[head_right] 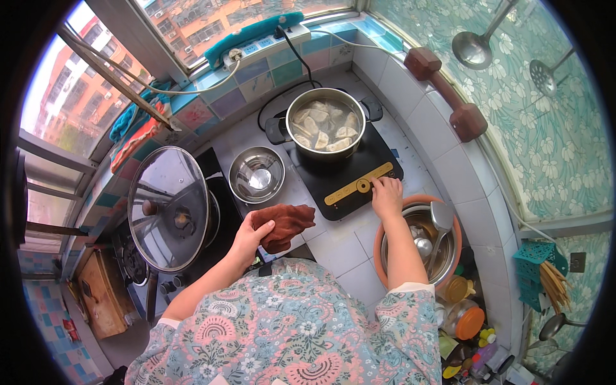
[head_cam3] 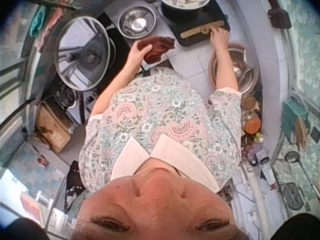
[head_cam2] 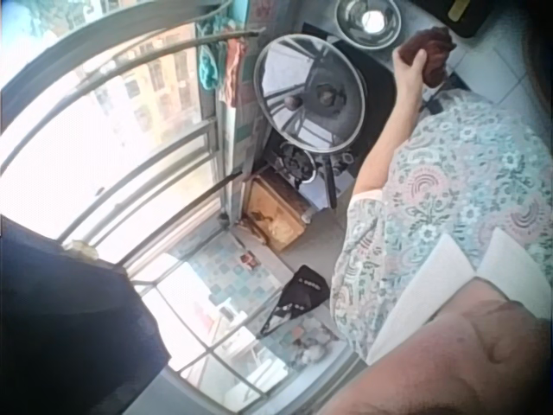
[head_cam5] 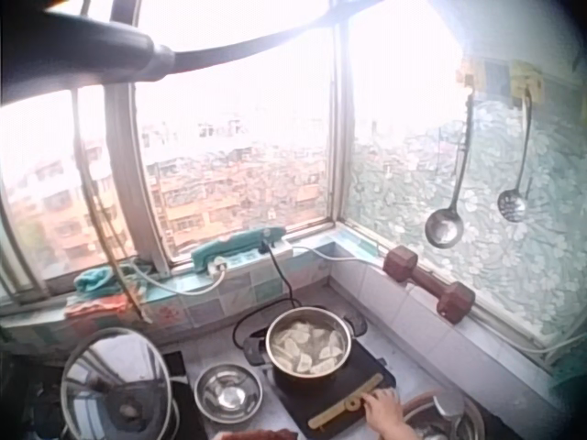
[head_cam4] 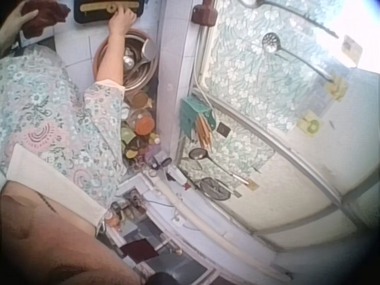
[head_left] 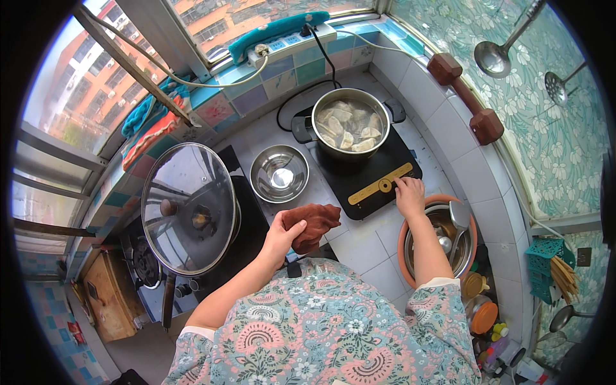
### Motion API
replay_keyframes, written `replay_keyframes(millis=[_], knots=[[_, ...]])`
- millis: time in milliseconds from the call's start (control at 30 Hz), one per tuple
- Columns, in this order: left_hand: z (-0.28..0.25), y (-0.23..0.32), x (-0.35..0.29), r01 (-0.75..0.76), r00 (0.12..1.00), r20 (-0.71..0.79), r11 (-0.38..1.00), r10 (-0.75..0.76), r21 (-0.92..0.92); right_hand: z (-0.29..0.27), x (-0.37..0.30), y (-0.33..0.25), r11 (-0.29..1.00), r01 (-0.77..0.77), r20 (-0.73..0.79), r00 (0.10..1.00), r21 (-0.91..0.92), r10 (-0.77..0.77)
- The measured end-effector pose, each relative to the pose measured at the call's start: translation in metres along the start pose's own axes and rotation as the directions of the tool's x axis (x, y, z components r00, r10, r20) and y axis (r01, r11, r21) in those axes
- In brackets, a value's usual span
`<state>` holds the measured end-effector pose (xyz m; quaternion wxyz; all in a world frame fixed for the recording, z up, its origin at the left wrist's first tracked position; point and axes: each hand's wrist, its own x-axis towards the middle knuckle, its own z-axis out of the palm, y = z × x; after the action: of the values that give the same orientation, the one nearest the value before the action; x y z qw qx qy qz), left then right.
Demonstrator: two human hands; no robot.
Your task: The person cleans a kitchen countertop and stovetop using a brown cloth. They wipe the surface around a pot on an induction burner, then lift a wok lid to wipe the wok's interior and the lid itself. Finally, they wipe the stovetop surface and the window sill area.
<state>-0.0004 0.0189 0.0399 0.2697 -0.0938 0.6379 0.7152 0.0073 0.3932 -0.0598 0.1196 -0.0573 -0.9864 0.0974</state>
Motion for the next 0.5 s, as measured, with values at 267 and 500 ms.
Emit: replay_keyframes(millis=[267, 500], knots=[[0.0027, 0.0039, -0.0012, 0.019, 1.000, 0.013, 1.000, -0.019, 0.013, -0.0035, -0.0033, 0.0003, 0.998, -0.024, -0.017, 1.000, -0.051, 0.023], [-0.0007, -0.0018, 0.0027, 0.011, 0.999, 0.033, 1.000, -0.011, 0.005, -0.0044, -0.0043, -0.0021, 0.998, -0.005, 0.089, 0.996, -0.068, 0.011]])
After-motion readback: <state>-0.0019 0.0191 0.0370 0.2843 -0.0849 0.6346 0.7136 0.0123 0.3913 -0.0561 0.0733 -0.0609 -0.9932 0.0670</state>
